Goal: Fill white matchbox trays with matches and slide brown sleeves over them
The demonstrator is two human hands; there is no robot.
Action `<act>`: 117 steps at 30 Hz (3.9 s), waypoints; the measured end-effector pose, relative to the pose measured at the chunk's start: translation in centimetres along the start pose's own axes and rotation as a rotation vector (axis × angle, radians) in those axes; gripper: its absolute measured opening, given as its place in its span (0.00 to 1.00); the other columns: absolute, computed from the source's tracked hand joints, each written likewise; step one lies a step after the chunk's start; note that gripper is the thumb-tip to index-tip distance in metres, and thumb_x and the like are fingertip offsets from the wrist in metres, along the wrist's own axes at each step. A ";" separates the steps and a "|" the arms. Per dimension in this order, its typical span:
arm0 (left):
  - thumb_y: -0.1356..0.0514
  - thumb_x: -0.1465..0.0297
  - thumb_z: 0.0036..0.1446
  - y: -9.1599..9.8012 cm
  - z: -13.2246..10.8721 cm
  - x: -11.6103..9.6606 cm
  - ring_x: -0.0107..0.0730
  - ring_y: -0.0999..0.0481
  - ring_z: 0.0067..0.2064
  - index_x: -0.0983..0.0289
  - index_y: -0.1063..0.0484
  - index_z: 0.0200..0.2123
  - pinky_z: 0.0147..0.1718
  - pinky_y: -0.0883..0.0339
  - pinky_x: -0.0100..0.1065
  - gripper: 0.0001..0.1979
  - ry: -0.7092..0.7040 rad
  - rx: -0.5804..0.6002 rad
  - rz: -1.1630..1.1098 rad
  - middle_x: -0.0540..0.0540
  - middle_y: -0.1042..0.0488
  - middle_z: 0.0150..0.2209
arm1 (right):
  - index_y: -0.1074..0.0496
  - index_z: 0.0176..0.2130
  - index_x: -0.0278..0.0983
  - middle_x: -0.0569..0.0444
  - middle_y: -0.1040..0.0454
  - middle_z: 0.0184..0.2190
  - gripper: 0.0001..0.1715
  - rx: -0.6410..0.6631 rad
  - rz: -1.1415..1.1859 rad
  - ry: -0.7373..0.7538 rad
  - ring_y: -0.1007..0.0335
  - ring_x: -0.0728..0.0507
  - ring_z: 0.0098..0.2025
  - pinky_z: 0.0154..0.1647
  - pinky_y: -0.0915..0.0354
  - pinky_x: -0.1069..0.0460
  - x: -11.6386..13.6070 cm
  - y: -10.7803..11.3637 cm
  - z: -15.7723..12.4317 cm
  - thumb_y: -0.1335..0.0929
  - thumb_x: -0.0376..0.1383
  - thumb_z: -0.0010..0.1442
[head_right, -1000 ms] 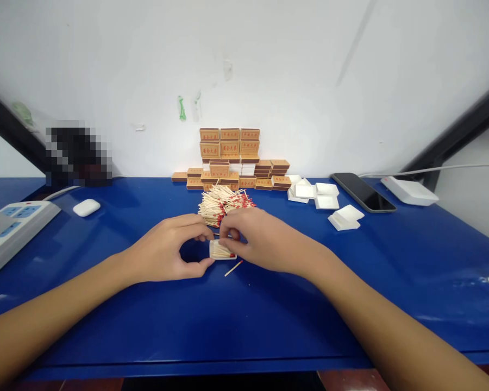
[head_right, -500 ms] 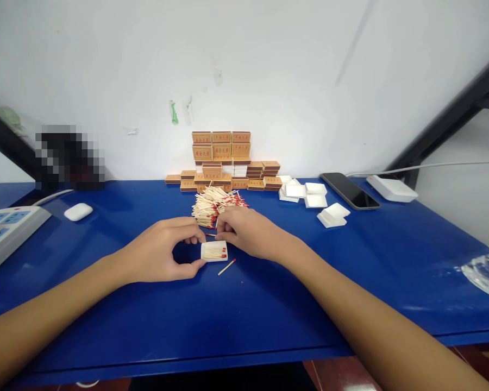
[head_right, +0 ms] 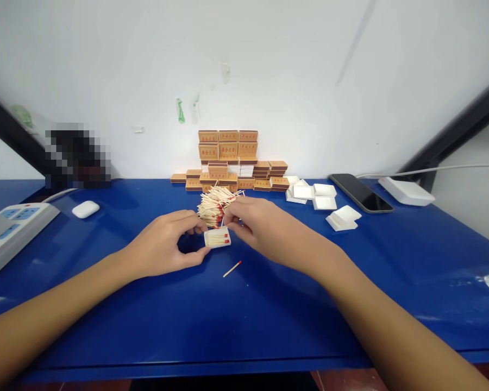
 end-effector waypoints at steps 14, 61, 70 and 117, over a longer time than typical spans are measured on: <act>0.36 0.65 0.60 0.3 -0.2 -0.8 0.40 0.23 0.42 0.62 0.28 0.42 0.41 0.28 0.40 0.10 -0.053 -0.030 0.076 0.55 0.22 0.41 | 0.27 0.41 0.38 0.49 0.25 0.41 0.06 0.071 -0.192 0.036 0.30 0.44 0.35 0.35 0.40 0.49 1.5 -1.4 -0.3 0.33 0.29 0.66; 0.34 0.66 0.59 0.0 0.0 -0.2 0.38 0.23 0.41 0.62 0.25 0.43 0.41 0.27 0.40 0.10 -0.088 -0.017 -0.071 0.54 0.22 0.40 | 0.23 0.34 0.40 0.53 0.24 0.29 0.13 0.204 -0.162 -0.318 0.33 0.44 0.29 0.30 0.45 0.48 -7.6 0.0 -1.0 0.29 0.46 0.62; 0.34 0.65 0.60 0.1 -0.1 -0.8 0.39 0.24 0.42 0.62 0.25 0.42 0.41 0.28 0.40 0.09 -0.109 -0.008 -0.029 0.54 0.22 0.40 | 0.29 0.33 0.39 0.54 0.26 0.30 0.13 0.214 -0.097 -0.246 0.35 0.45 0.31 0.31 0.46 0.49 -6.1 -2.2 -0.6 0.29 0.44 0.64; 0.35 0.67 0.59 0.2 0.0 -1.1 0.40 0.24 0.42 0.62 0.26 0.42 0.40 0.27 0.40 0.08 -0.138 -0.005 0.003 0.55 0.22 0.40 | 0.31 0.35 0.39 0.51 0.27 0.34 0.11 0.185 -0.046 -0.184 0.36 0.45 0.33 0.34 0.41 0.49 -6.0 -1.6 -0.3 0.36 0.40 0.69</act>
Point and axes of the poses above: each hand's wrist, its own z-axis towards the middle knuckle, its own y-axis out of the back of the hand, x = y × z, the point moved 8 cm from there along z, towards the middle knuckle
